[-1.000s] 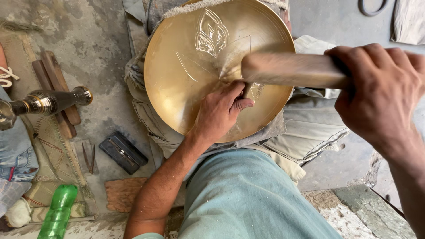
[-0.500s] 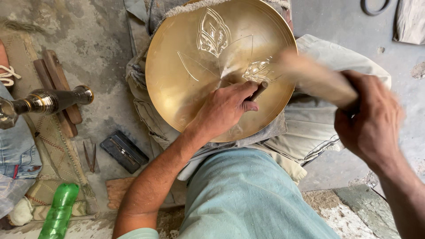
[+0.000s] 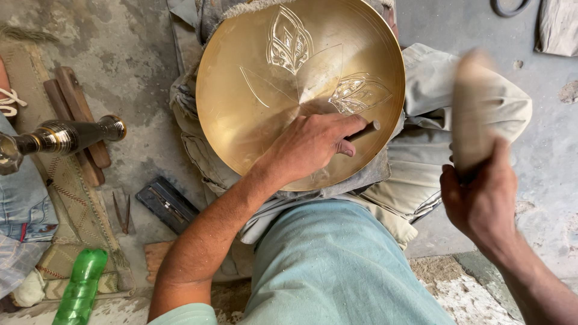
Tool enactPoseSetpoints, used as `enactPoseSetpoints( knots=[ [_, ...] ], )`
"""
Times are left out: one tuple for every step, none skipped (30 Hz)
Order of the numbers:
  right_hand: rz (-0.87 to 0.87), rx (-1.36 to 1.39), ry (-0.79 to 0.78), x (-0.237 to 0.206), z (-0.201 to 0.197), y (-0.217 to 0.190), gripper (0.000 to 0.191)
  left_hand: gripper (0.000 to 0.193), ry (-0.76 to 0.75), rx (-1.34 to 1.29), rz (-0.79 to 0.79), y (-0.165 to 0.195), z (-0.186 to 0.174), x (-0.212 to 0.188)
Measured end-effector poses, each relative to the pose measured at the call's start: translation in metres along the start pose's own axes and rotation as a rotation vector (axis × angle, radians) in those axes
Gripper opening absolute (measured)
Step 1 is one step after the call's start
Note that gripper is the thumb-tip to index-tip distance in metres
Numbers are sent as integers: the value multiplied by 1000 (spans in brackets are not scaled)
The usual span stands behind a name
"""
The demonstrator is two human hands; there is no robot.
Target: The person sits on the floor with a brass plate on their lap and hammers a punch against the plate with a wooden mallet, chasing a floral pattern into the metal. They reposition the punch and rotate the plate between hammering passes, and at times scribe guide lines on the surface with a small tool.
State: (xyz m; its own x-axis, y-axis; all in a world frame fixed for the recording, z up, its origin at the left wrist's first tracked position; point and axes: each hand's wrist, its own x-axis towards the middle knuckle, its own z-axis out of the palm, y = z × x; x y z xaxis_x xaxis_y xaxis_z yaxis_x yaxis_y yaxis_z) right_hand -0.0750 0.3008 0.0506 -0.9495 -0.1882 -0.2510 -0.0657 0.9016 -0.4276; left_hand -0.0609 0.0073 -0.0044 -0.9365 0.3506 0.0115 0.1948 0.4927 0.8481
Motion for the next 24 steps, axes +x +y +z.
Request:
enactPoseSetpoints(
  knots=[
    [-102, -269, -5, 0, 0, -1, 45, 38, -9, -15, -1, -1, 1, 0],
    [-207, -536, -13, 0, -1, -2, 45, 36, -15, -28, -4, -2, 2, -1],
    [-269, -508, 40, 1, -3, -3, 46, 34, -21, -43, -10, -2, 2, -4],
    [-333, -479, 93, 2, -9, -3, 48, 31, 75, -65, -59, -3, 0, -8],
    [-397, -445, 147, 3, -13, -3, 49, 29, 170, -85, -108, -4, -4, -16],
    [-328, -281, 125, 5, -15, -4, 49, 28, 260, -107, -151, -4, -7, -21],
    [-252, -118, 103, 7, -19, -4, 48, 26, 331, -185, -190, -2, -6, -25],
    [-180, 46, 78, 9, -22, -5, 48, 25, 405, -262, -233, 2, -5, -31],
    [-164, 23, 75, 11, -25, -7, 51, 25, 484, -336, -282, 6, -4, -37],
    [-151, 0, 72, 13, -27, -8, 54, 24, 511, -327, -273, 9, -3, -41],
    [-138, -23, 71, 15, -29, -9, 57, 24, 539, -317, -261, 12, -2, -44],
    [-180, -47, 90, 16, -30, -11, 56, 23, 566, -309, -246, 14, -2, -46],
    [-220, -72, 109, 17, -31, -13, 55, 23, 578, -315, -282, 16, -2, -48],
    [-255, -97, 130, 18, -31, -14, 54, 24, 587, -323, -316, 17, -3, -50],
    [-250, -72, 128, 19, -32, -15, 55, 24, 592, -331, -350, 17, -4, -52],
    [-247, -47, 125, 20, -32, -16, 56, 24, 590, -335, -360, 18, -5, -54],
    [-246, -20, 121, 20, -32, -16, 56, 23, 591, -338, -371, 18, -7, -56],
    [-244, -7, 117, 20, -31, -16, 55, 23, 591, -339, -381, 18, -8, -58],
    [-241, 7, 114, 21, -31, -15, 53, 22, 588, -342, -380, 18, -9, -59],
    [-237, 20, 110, 21, -31, -14, 51, 22, 584, -345, -379, 18, -10, -59],
    [-218, 17, 101, 21, -30, -13, 53, 21, 580, -349, -378, 17, -10, -60],
    [-199, 15, 93, 22, -29, -12, 55, 23, 582, -355, -391, 18, -10, -59],
    [-180, 13, 85, 22, -28, -11, 57, 24, 583, -363, -405, 17, -10, -59],
    [-188, 6, 80, 22, -28, -10, 57, 25, 586, -371, -421, 17, -10, -59]
  ],
)
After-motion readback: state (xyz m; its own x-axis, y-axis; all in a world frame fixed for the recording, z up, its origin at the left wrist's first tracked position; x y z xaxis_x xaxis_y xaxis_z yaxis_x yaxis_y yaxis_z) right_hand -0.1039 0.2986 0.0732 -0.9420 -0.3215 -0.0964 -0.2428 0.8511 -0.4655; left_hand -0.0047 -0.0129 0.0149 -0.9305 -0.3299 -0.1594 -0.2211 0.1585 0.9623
